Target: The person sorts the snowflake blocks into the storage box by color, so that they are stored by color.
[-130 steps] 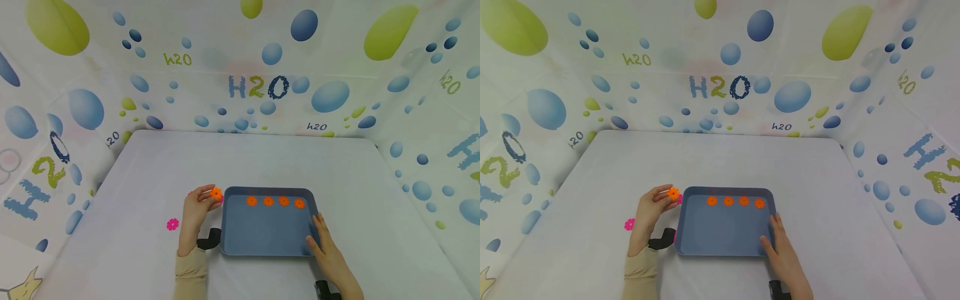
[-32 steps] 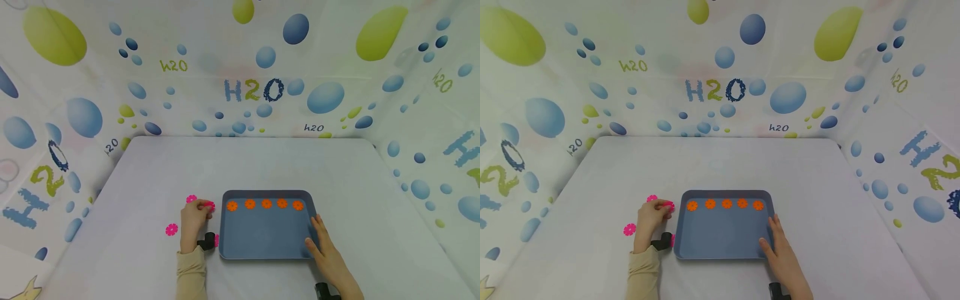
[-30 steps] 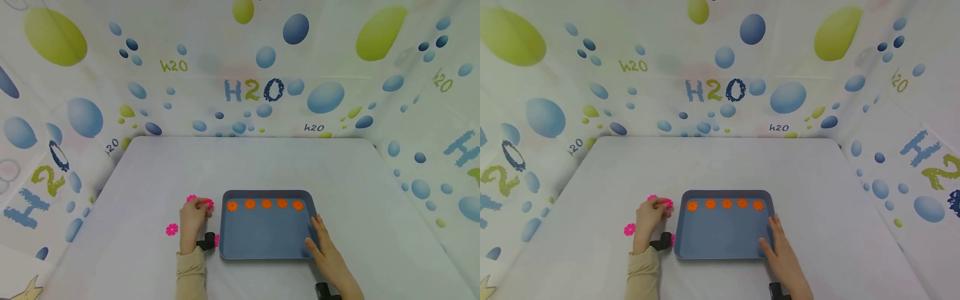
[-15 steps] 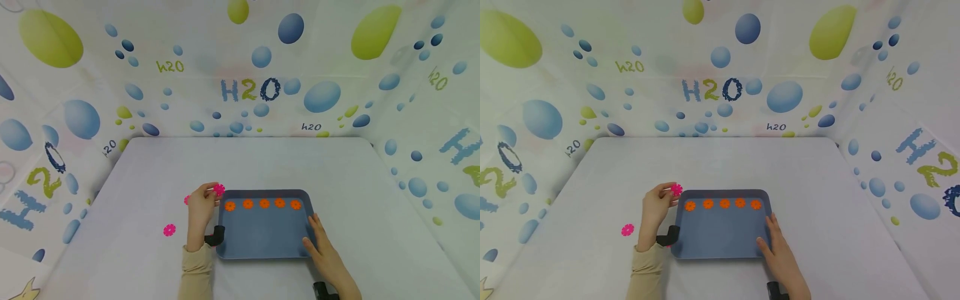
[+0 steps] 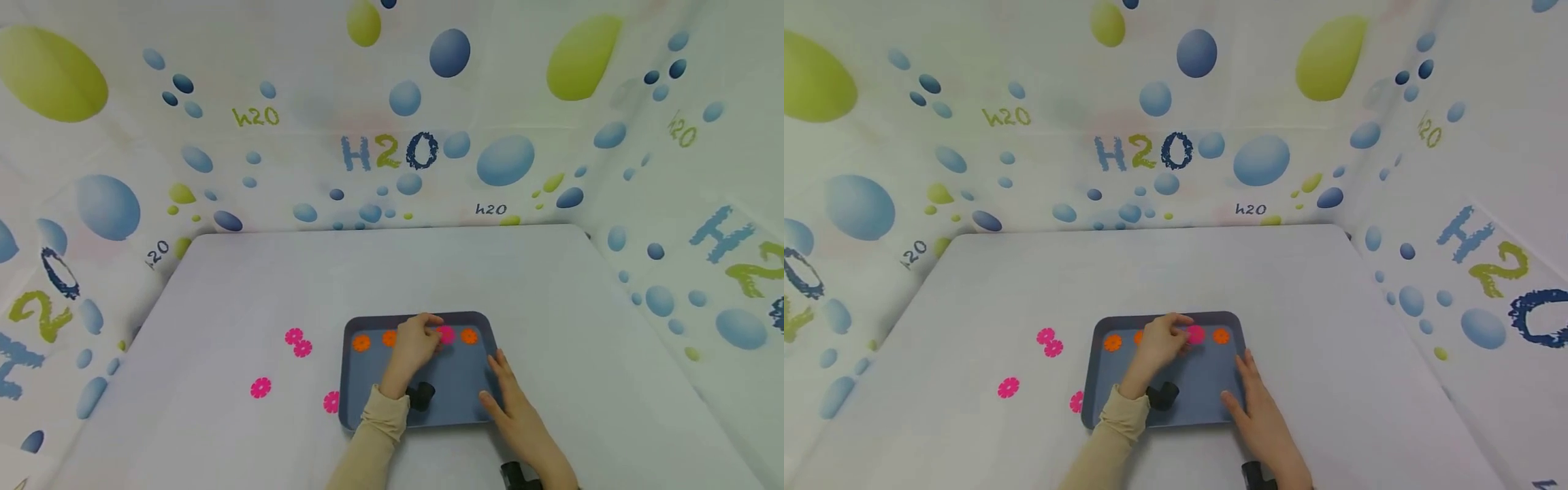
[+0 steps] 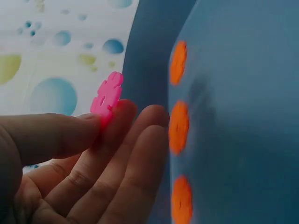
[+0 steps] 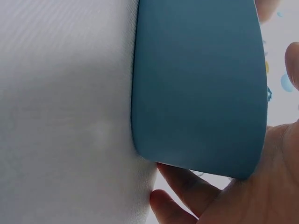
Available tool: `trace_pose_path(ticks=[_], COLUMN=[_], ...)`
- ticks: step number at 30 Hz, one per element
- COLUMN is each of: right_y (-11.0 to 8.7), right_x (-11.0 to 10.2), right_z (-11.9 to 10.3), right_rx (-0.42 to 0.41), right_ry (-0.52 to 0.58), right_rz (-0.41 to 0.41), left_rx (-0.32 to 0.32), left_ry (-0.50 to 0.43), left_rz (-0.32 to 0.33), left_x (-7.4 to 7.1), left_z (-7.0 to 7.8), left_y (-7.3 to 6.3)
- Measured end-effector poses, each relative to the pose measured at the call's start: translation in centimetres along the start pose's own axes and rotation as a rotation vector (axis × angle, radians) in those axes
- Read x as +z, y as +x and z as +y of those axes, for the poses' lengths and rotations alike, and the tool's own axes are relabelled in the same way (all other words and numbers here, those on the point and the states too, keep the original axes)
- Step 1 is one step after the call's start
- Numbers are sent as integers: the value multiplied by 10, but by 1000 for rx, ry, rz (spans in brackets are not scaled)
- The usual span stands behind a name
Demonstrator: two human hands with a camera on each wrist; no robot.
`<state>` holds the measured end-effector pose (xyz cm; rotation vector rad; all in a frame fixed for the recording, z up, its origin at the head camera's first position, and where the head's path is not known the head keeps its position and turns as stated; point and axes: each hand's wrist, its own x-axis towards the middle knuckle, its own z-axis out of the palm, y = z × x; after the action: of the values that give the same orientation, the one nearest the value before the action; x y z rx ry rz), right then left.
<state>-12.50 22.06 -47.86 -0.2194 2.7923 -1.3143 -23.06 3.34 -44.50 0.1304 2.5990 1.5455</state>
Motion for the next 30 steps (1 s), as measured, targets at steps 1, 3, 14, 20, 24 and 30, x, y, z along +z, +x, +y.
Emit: trace_pose_path(ticks=[1, 3, 14, 20, 24, 30], right_y=[0, 1, 0, -1, -1, -3], right_x=[0, 0, 0, 4, 4, 1], right_z=[0, 0, 0, -1, -4, -4], right_rx=[0, -3, 1, 9, -1, 9], right_ry=[-5, -9, 4, -2, -16, -30], right_rz=[1, 9, 3, 5, 12, 26], left_rx=[8, 26, 47, 31, 18, 40], left_ry=[26, 86, 196, 182, 174, 172], left_rz=[-9, -28, -83, -66, -62, -43], left_x=[6, 17, 50, 52, 50, 45], left_z=[2, 5, 12, 8, 8, 9], left_y=[2, 6, 9, 6, 4, 3])
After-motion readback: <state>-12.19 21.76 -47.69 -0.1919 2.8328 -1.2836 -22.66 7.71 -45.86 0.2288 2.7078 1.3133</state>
